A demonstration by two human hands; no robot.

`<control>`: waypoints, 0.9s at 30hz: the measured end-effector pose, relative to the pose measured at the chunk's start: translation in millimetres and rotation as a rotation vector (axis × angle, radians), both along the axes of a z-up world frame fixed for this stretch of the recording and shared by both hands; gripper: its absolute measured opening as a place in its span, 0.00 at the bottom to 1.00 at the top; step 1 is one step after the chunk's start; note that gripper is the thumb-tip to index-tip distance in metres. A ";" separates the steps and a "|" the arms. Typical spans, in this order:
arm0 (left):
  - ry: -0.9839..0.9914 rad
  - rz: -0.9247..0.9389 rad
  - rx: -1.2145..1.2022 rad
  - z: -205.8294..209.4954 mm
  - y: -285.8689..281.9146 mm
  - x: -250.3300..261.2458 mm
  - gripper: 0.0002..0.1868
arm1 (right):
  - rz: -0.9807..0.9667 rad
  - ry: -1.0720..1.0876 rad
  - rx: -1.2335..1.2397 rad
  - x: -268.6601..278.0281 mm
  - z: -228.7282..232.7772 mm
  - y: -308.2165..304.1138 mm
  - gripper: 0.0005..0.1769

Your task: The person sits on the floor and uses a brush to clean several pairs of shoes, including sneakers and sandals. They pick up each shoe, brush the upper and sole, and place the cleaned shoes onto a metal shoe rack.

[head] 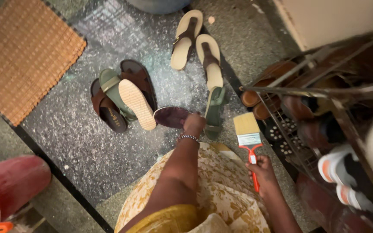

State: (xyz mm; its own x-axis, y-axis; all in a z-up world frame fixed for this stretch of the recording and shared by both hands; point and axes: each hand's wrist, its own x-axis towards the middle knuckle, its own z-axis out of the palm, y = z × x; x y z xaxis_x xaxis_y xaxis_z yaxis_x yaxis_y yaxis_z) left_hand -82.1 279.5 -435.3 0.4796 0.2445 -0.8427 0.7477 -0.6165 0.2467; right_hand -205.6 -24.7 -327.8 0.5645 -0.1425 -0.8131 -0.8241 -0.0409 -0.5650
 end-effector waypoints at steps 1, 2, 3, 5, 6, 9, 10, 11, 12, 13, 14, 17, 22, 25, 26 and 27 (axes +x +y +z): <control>0.001 0.026 0.025 -1.3 11.9 5.3 0.20 | 0.005 0.011 0.013 -1.9 -1.2 -2.5 0.24; -0.011 0.065 0.045 -6.2 23.8 12.2 0.19 | 0.007 0.021 0.025 -3.6 -2.6 -5.4 0.23; -0.022 0.104 0.065 -14.1 35.2 17.1 0.19 | 0.005 0.038 0.031 -5.1 -4.6 -7.6 0.23; 0.017 -0.028 0.162 -38.7 60.1 22.5 0.21 | 0.001 0.066 0.041 -6.1 -8.1 -8.4 0.24; -0.039 -0.008 0.199 -47.9 74.5 25.4 0.19 | -0.002 0.073 0.043 -5.8 -7.9 -8.2 0.23; -0.368 0.100 0.351 -79.1 129.3 33.4 0.18 | -0.025 0.076 0.060 -6.3 -3.8 -9.9 0.23; -0.347 0.181 0.369 -87.5 147.7 38.8 0.23 | -0.044 0.066 0.077 -7.6 -2.3 -8.7 0.23; -0.326 0.262 0.389 -93.9 167.4 43.2 0.34 | -0.064 0.055 0.093 -8.7 -1.0 -7.7 0.23; -0.404 0.437 0.355 -99.9 184.1 41.9 0.27 | -0.072 0.058 0.094 -9.4 -0.3 -7.9 0.24; -0.479 0.612 0.320 -104.4 194.4 41.8 0.20 | -0.079 0.060 0.096 -11.6 0.7 -8.8 0.25; -0.558 0.694 0.293 -106.6 196.6 45.5 0.19 | -0.084 0.066 0.100 -12.9 0.3 -8.2 0.25; -0.671 0.854 0.324 -97.5 200.5 32.7 0.16 | -0.086 0.050 0.157 -12.8 -3.8 -9.9 0.24; -0.763 0.693 0.781 -65.3 205.4 17.0 0.09 | -0.072 0.039 0.103 -13.1 -12.5 -17.8 0.26; -0.631 0.722 0.874 -60.5 255.7 -29.5 0.08 | -0.052 0.013 0.093 -12.4 -13.7 -17.0 0.27; -0.575 0.746 0.835 -57.1 276.3 -41.1 0.09 | -0.040 0.008 0.085 -11.9 -12.8 -16.6 0.26; -0.520 0.769 0.796 -53.9 292.7 -52.2 0.11 | -0.024 0.004 0.061 -10.3 -11.7 -16.5 0.26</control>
State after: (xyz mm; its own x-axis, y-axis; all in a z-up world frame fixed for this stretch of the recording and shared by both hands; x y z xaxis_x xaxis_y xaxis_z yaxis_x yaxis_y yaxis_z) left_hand -134.3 572.2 -489.1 0.2176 0.9728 -0.0791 0.9085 -0.1723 0.3808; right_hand -215.9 -41.2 -339.5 0.5579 -0.1061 -0.8231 -0.8269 0.0136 -0.5622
